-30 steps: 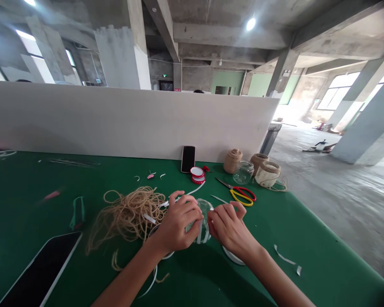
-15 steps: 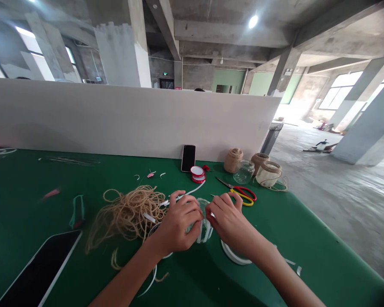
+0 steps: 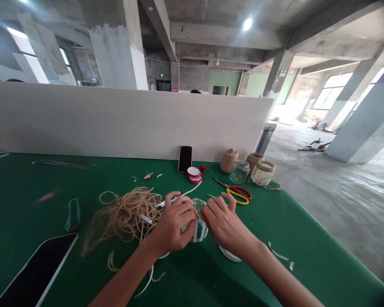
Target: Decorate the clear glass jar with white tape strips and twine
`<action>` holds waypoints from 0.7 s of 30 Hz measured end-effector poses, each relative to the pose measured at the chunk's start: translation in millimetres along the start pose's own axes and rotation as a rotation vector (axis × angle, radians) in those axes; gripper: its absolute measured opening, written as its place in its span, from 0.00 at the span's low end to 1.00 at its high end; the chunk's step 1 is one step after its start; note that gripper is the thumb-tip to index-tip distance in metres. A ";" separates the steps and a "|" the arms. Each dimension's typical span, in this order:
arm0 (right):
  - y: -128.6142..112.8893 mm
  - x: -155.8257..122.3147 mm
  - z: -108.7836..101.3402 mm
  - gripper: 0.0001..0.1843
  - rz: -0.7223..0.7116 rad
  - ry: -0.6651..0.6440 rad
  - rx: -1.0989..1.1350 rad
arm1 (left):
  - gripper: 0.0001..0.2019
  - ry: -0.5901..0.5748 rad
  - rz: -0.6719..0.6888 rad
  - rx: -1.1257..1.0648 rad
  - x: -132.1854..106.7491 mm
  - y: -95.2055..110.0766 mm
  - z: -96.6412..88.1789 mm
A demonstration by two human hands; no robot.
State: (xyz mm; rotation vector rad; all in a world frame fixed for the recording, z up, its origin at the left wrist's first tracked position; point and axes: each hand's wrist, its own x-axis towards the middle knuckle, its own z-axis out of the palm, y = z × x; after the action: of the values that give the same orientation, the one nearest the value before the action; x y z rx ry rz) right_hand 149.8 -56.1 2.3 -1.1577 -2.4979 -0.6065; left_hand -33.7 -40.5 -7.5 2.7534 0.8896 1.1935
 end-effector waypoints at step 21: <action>-1.1 2.9 1.9 0.08 0.026 0.041 0.001 | 0.08 0.015 0.000 0.012 0.2 0.7 1.8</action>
State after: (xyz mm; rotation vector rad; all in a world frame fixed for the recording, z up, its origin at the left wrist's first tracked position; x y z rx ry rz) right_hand 146.9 -53.9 1.7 -1.1637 -2.4443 -0.6157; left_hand -32.1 -40.6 -8.5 2.7574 0.9006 1.2139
